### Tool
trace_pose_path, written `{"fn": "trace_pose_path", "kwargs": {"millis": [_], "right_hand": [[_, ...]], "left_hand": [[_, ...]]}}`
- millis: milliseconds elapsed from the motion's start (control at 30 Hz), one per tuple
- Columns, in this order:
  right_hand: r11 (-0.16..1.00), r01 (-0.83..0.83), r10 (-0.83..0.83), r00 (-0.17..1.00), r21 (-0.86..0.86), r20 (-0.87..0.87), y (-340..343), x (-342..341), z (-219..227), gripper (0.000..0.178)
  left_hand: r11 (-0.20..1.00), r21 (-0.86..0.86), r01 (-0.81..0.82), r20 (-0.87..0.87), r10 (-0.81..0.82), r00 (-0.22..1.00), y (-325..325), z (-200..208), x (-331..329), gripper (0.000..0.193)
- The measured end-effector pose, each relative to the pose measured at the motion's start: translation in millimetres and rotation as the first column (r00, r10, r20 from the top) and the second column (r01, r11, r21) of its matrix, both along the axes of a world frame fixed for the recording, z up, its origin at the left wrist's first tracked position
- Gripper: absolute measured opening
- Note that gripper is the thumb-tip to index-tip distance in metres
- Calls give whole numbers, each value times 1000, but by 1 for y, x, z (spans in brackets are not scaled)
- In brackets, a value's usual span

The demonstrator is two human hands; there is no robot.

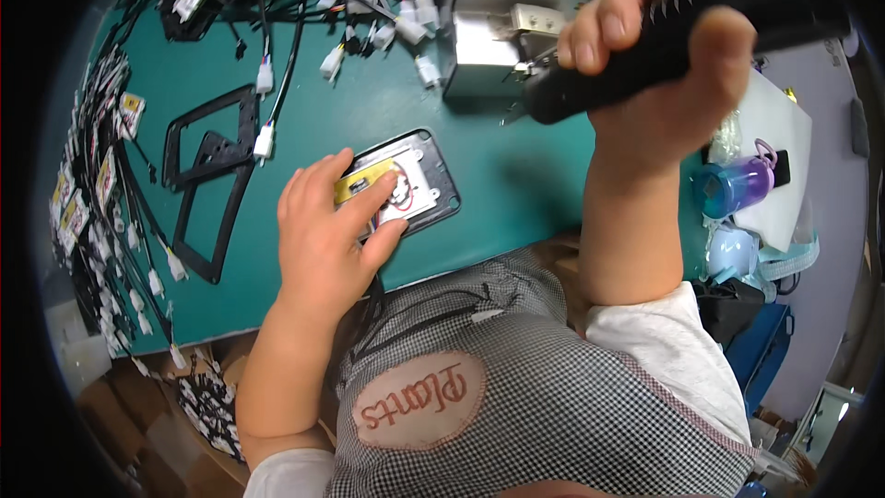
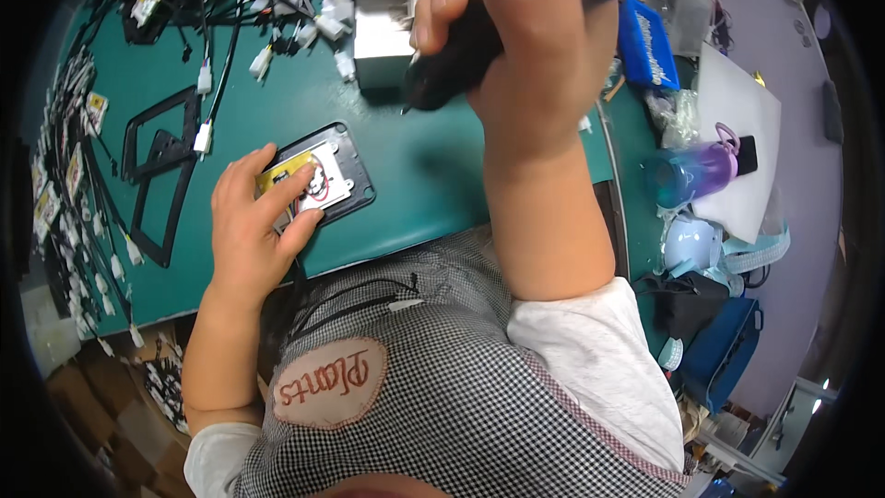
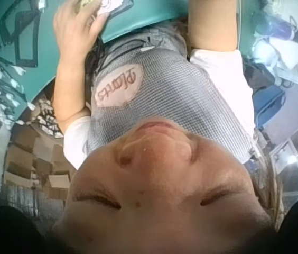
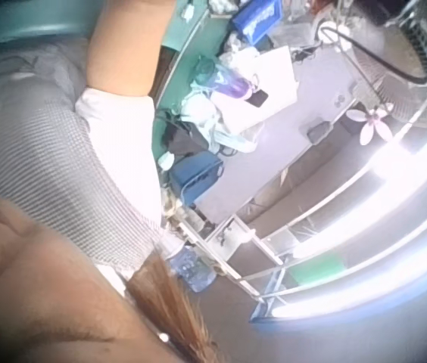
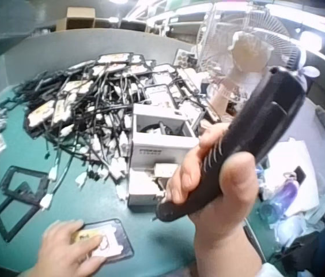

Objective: The person repeatedly picks up small electronic modules with attached wires from a pile, places them into a black plastic frame, and uses a handheld electric screwdriver to fasten screws. After securing each unit, they place it back onto the table and repeat the process with the next module.

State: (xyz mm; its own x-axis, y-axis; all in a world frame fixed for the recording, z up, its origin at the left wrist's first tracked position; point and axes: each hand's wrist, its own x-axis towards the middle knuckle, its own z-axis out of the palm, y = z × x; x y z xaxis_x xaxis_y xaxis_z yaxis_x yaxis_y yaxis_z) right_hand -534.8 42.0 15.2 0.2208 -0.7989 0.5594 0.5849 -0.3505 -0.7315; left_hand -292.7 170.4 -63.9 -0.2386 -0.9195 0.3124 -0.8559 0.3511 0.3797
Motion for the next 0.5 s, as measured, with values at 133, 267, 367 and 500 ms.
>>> {"fn": "trace_pose_path", "kwargs": {"millis": [133,267,367,500], "right_hand": [[981,-114,110,993,-159,-34,21,16,-18,69],[986,-110,112,994,-127,2,34,36,-35,68],[990,-111,110,994,-87,-19,34,40,-44,65],[999,-15,22,990,48,-141,43,48,-49,62]], "left_hand": [[1000,-10,23,-12,-23,1000,-3,-1,2,44],[1000,-19,22,-12,-22,1000,-2,-3,3,43],[1000,-21,14,-15,-15,1000,-1,-4,4,43],[1000,-10,2,-24,-2,1000,0,-3,2,43]]}}
